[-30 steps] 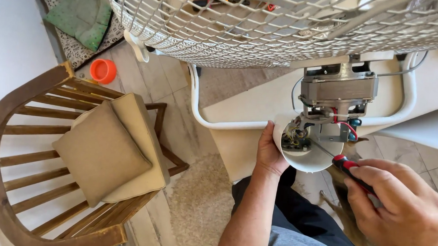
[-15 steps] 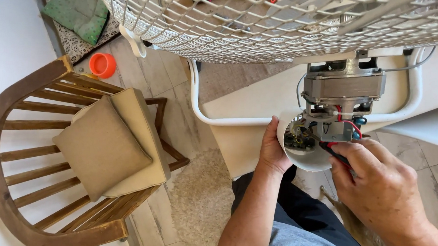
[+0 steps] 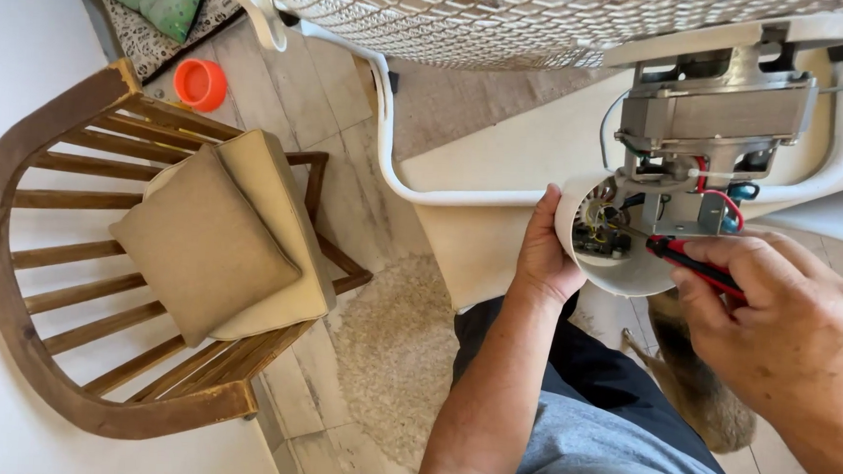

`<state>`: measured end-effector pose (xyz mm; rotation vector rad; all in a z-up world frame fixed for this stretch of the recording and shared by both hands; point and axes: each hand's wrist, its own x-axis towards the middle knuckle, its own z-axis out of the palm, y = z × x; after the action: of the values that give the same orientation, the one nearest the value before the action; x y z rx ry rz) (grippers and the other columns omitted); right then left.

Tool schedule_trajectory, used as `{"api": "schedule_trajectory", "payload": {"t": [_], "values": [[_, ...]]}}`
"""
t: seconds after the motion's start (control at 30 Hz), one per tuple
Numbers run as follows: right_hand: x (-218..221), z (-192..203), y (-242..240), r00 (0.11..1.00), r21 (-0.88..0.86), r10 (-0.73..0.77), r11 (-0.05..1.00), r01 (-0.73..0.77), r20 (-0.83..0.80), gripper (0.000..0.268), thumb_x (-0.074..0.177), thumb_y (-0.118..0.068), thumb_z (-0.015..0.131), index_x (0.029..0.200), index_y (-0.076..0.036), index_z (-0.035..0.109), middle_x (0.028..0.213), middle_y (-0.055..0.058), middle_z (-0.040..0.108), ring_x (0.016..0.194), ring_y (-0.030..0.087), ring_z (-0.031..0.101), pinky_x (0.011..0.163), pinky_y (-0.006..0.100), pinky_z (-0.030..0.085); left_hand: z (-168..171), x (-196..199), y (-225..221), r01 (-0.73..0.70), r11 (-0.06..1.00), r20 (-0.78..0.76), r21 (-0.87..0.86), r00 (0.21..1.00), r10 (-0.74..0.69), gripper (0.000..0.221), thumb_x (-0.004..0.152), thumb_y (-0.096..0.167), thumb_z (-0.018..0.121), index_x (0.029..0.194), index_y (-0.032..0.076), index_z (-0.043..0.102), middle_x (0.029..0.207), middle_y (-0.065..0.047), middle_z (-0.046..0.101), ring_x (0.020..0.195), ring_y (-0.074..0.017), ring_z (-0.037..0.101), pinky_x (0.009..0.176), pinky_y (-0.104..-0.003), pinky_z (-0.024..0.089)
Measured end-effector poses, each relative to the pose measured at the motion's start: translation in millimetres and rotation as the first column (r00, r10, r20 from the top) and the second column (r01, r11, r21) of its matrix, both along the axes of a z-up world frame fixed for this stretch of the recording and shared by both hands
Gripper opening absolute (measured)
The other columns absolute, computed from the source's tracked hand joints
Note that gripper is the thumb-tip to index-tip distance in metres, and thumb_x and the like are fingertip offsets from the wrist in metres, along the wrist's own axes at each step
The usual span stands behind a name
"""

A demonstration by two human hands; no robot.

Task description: Disassembling the motor housing of a pedestal fan using a screwdriver to remove fasteners and prying the casing apart.

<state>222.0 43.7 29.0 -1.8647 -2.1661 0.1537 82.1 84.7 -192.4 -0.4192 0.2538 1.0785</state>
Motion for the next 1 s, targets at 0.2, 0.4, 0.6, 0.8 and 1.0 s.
{"api": "schedule_trajectory", "payload": {"t": [0.2,0.4,0.6,0.8,1.0], "values": [[0.3,-2.7,-1.1,0.994,0.018,0.047,0.999,-0.045,-0.097,0.017,0.101,-0.008,0.084,0.117,-0.004,0.081,0.108,0.009,0.077,0.101,0.026,0.072,0.087,0.037,0.056,-0.8,0.1,-0.7,-0.004,1.000,-0.057,-0.018,0.998,0.003,0.049,0.099,0.048,0.076,0.127,0.008,0.070,0.120,-0.014,0.074,0.115,-0.0298,0.068,0.105,-0.045,0.052],[-2.4,-1.3,0.5,0.983,0.013,0.071,0.998,-0.069,-0.172,0.015,0.101,0.000,0.082,0.116,0.003,0.080,0.108,0.014,0.076,0.100,0.030,0.071,0.091,0.038,0.056,-6.9,1.0,-1.2,0.009,0.998,-0.044,-0.066,0.999,-0.012,0.048,0.096,0.047,0.079,0.125,0.010,0.070,0.118,-0.013,0.074,0.113,-0.0294,0.069,0.103,-0.045,0.053],[1.2,-9.2,-1.2,0.976,0.008,0.076,0.997,-0.076,-0.202,0.014,0.100,0.001,0.081,0.113,0.005,0.079,0.106,0.014,0.076,0.097,0.031,0.070,0.088,0.040,0.055,-4.9,2.4,-2.1,0.003,0.996,-0.122,-0.085,0.992,-0.014,0.043,0.094,0.048,0.080,0.117,0.012,0.072,0.110,-0.010,0.076,0.105,-0.0268,0.071,0.099,-0.043,0.056],[9.1,-19.7,-3.8,0.967,0.027,0.093,0.996,-0.089,-0.237,0.017,0.098,0.002,0.086,0.113,0.007,0.078,0.108,0.018,0.076,0.099,0.035,0.070,0.094,0.045,0.056,-2.9,0.5,-2.0,-0.010,0.998,-0.097,-0.069,0.995,0.003,0.042,0.095,0.045,0.080,0.118,0.012,0.072,0.111,-0.010,0.076,0.107,-0.0263,0.071,0.099,-0.042,0.055],[10.1,-24.1,-4.9,0.975,-0.010,0.051,0.998,-0.055,-0.215,0.020,0.098,-0.002,0.086,0.116,0.004,0.080,0.105,0.018,0.075,0.096,0.034,0.068,0.090,0.043,0.054,0.3,-1.2,-1.7,-0.009,0.998,-0.134,-0.057,0.991,0.001,0.044,0.094,0.046,0.081,0.117,0.011,0.071,0.108,-0.010,0.076,0.103,-0.0258,0.071,0.095,-0.042,0.057]]}}
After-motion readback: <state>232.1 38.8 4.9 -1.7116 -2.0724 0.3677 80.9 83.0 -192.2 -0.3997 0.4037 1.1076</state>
